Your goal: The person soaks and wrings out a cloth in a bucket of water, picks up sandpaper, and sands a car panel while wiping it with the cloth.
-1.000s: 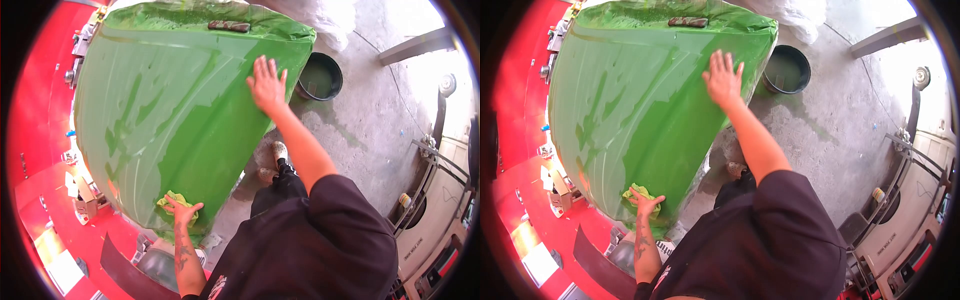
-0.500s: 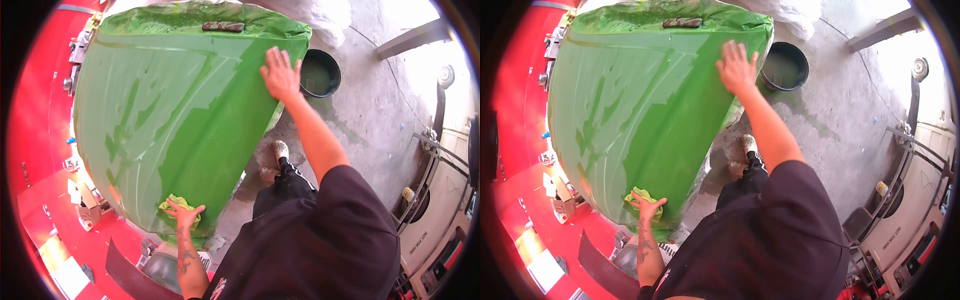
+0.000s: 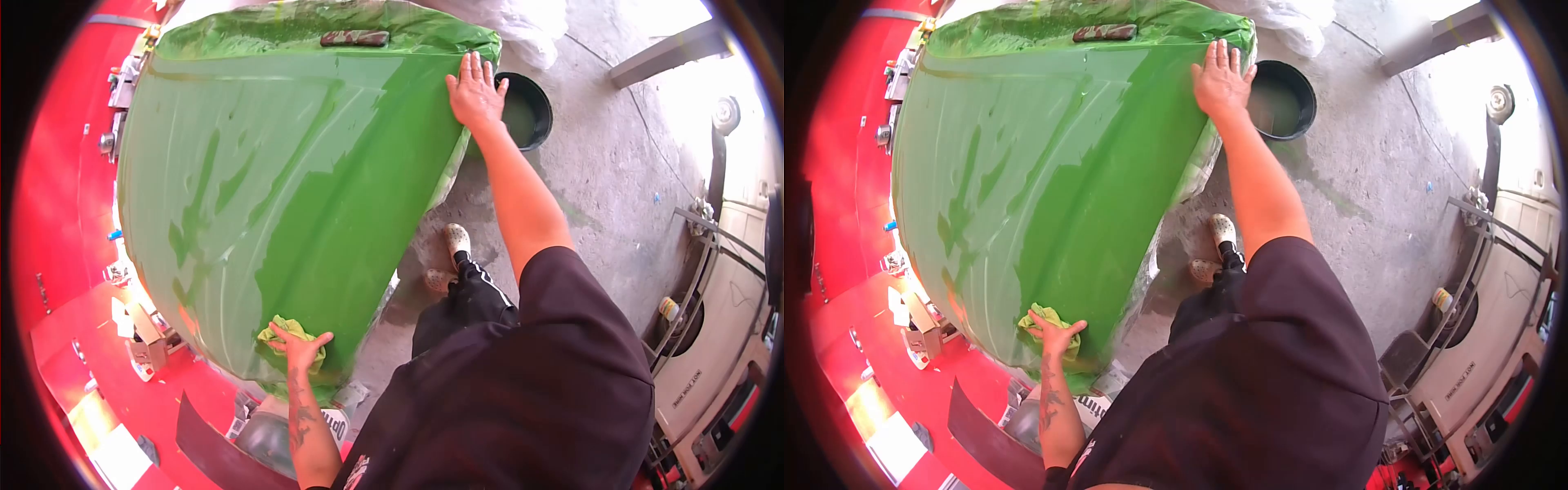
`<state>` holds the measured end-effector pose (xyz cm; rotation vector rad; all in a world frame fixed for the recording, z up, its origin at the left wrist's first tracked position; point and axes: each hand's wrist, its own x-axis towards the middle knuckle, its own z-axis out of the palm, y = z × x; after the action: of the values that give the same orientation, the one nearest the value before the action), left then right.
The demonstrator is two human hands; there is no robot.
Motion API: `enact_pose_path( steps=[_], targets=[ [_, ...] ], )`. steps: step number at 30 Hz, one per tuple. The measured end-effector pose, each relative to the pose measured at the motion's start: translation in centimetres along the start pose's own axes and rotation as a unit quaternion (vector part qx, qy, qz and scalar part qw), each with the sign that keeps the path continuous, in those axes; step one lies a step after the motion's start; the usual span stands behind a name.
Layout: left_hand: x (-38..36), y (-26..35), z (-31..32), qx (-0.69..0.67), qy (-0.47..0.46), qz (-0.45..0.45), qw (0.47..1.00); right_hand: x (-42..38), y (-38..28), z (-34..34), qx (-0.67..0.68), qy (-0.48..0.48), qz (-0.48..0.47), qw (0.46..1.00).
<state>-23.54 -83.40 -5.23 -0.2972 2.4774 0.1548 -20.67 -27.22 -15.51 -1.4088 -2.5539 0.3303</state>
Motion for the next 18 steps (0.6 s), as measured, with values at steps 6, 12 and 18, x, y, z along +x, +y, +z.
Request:
enact_pose_path(
  steps=[6, 12, 18],
  targets=[
    [-0.3, 0.8, -0.4, 0.01, -0.007, -0.013, 1.0, -3.1, -0.7, -1.0, 0.001, -0.023, -0.147, 0.989],
    [0.2, 0.1, 0.0, -0.004, -0.006, -0.006, 1.0, -1.9, -1.4, 0.5, 0.008, 0.003, -0.077, 0.997],
    [0.4, -0.3, 0.1, -0.001, 0.0, 0.011, 1.0, -18.3, -12.2, -1.4, 0.027, -0.128, -0.234, 0.963]
  ],
)
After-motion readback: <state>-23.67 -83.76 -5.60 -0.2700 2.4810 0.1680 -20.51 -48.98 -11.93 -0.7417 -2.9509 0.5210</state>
